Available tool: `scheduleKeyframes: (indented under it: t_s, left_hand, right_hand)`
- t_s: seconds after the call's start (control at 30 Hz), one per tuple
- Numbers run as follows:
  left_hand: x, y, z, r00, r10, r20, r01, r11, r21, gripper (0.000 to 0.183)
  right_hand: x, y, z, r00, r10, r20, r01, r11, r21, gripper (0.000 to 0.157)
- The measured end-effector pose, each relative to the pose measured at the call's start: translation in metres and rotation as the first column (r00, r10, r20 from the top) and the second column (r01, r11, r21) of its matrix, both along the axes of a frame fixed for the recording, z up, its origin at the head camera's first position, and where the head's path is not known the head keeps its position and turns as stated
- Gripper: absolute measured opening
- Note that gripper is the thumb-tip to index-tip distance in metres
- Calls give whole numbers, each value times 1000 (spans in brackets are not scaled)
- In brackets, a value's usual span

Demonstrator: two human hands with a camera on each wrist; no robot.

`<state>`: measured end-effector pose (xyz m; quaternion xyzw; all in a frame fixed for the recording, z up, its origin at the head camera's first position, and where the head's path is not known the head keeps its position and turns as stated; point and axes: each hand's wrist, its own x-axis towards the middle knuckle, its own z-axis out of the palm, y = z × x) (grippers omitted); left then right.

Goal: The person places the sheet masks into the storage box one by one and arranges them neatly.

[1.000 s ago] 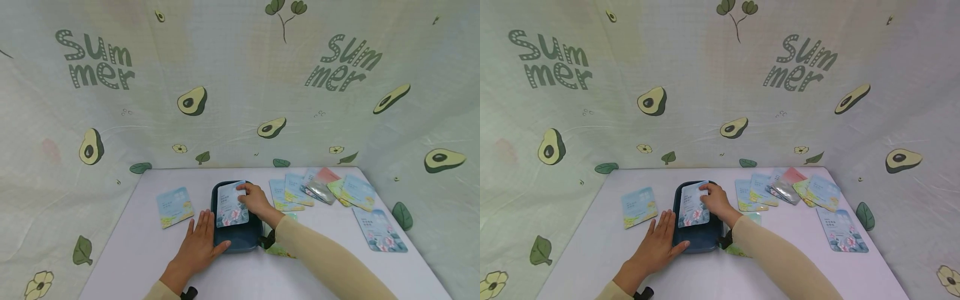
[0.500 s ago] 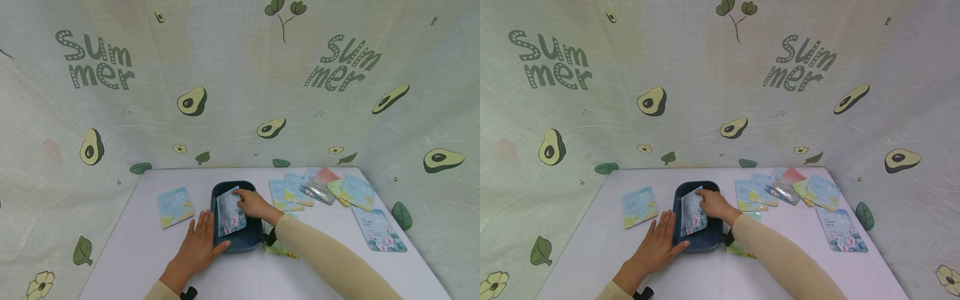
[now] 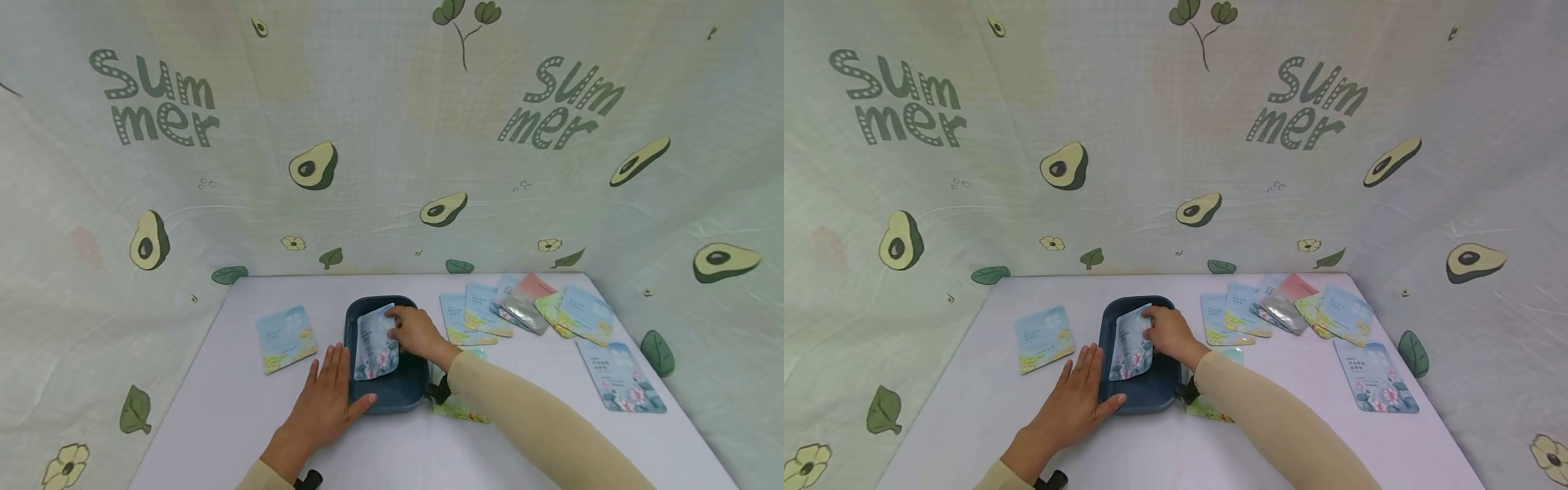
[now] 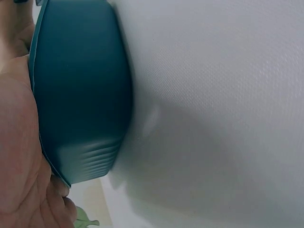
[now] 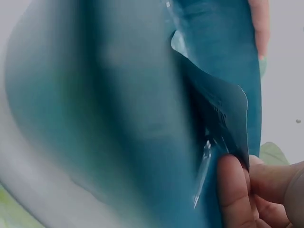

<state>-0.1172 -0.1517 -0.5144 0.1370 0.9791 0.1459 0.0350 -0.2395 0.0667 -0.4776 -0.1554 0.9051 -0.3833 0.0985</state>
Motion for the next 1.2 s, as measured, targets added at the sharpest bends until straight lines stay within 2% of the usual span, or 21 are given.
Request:
scheduleKeyframes:
  t_s: [0.1,0.23,0.43,0.53,0.67,0.73,0.97,1.07,1.2]
  left_hand:
    - [0,0,1,1000,2,-3,-2,1000,14,103]
    - [0,1,0,1000,7,3,-7,1000,11,103]
    - [-1,4,-2,1000,17,8,-17,1000,-10,105]
    - [-2,4,-2,1000,18,25,-18,1000,0,105]
    - [-1,3,-2,999,25,32,-25,999,23,103]
    - [-1,2,-3,999,30,31,-30,999,12,103]
    - [-2,1,-4,999,33,25,-33,999,10,103]
    - [-2,2,-3,999,27,24,-27,1000,15,103]
    - [-3,2,-1,999,19,32,-20,1000,18,103]
  right_hand:
    - [-1,2,2,999,14,-43,-10,997,73,44]
    - [-1,10,10,986,14,-167,18,982,186,43]
    - [8,45,16,957,-60,-285,116,976,183,38]
    - [20,69,6,944,-28,-330,117,960,255,44]
    - [42,99,-15,927,73,-368,77,923,376,62]
    - [53,110,-25,920,115,-374,59,904,424,69]
    - [92,130,-49,938,218,-269,-45,847,530,76]
    - [104,139,-55,945,237,-227,-79,835,544,75]
    - [113,152,-59,949,228,-217,-73,831,551,72]
